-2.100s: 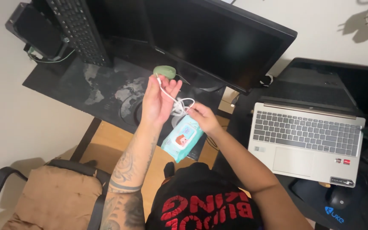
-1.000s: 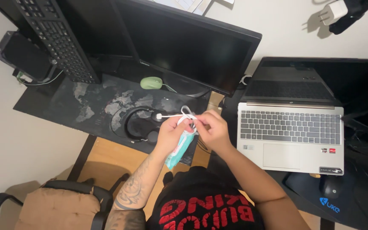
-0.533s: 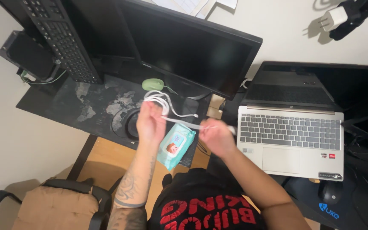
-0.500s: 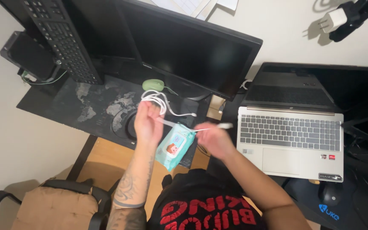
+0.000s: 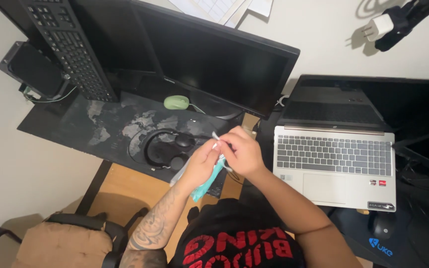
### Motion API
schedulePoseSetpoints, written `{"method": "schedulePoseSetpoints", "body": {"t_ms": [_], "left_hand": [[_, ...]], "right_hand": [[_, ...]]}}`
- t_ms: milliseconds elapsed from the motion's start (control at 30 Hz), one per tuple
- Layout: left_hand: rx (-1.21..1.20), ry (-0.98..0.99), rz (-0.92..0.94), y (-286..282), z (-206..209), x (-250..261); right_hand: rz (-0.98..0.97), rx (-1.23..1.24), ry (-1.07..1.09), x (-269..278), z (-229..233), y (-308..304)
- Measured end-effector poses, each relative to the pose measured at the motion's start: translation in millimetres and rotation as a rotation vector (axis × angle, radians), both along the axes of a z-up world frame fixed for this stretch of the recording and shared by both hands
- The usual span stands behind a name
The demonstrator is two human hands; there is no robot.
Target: Organizing various computer cables, headphones, and peripherals on a desk and pegboard.
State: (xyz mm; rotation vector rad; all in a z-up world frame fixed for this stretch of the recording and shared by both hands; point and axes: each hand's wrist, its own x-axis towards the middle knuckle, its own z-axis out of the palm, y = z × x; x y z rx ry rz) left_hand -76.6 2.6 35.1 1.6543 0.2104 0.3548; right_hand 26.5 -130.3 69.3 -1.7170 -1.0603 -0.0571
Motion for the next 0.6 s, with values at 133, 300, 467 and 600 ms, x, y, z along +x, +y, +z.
{"method": "schedulePoseSetpoints", "body": {"t_ms": [133,300,467,600], "left_hand": [[0.1,0.068,0.081,14,-18,0],[0.124,0.107,0.197,38,-34,-2],[0.102,0.203,0.201,24,3,-5],[0.28,0.007,0.17,25,0,-11]], "right_hand": [[0.153,0.13,0.221,26,-47,2],[0.652,0.637,1.445,51,-54,-23],[0.894,0.656,1.606,69,-71,-47],[0.809,0.472,1.461,59,-43,-56]]}}
